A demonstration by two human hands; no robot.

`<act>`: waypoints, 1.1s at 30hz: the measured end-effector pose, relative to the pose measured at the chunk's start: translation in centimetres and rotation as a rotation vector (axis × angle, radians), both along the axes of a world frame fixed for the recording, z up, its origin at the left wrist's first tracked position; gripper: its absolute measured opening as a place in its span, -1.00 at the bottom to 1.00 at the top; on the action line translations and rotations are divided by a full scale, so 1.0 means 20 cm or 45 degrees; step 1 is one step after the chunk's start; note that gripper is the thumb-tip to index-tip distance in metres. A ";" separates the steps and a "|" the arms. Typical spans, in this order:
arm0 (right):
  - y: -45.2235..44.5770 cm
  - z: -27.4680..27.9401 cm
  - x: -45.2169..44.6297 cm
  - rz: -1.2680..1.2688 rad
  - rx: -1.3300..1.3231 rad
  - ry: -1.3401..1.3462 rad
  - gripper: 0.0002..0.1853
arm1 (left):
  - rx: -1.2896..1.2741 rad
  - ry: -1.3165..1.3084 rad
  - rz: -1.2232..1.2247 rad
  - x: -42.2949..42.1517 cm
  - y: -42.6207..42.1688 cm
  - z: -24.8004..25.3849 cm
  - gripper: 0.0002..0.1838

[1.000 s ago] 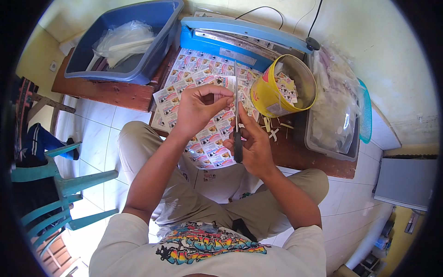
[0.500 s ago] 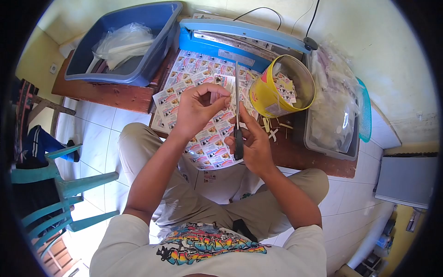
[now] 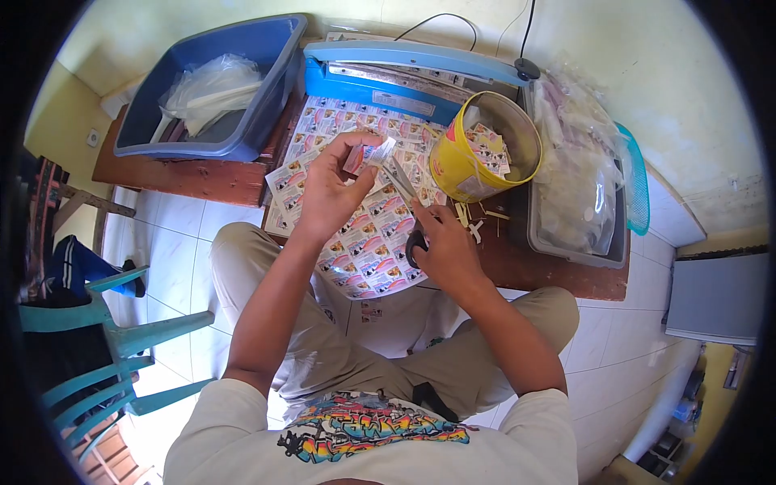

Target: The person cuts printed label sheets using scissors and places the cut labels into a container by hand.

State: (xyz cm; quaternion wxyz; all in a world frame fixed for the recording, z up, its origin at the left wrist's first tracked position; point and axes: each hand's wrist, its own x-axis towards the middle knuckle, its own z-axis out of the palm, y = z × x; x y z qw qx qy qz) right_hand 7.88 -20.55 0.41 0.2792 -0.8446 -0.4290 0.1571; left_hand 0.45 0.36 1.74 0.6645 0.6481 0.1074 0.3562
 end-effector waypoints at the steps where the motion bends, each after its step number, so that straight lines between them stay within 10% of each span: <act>1: 0.00 0.00 -0.01 -0.009 -0.078 -0.068 -0.17 | 0.106 0.102 -0.009 -0.01 0.02 -0.01 -0.76; 24: 0.10 0.06 -0.05 0.008 -0.586 -0.260 -0.16 | 0.262 0.026 -0.080 -0.03 0.00 0.00 -0.77; 33: 0.14 0.32 0.04 -0.184 0.694 0.239 -0.68 | 0.278 0.056 -0.212 -0.11 -0.03 0.10 -0.69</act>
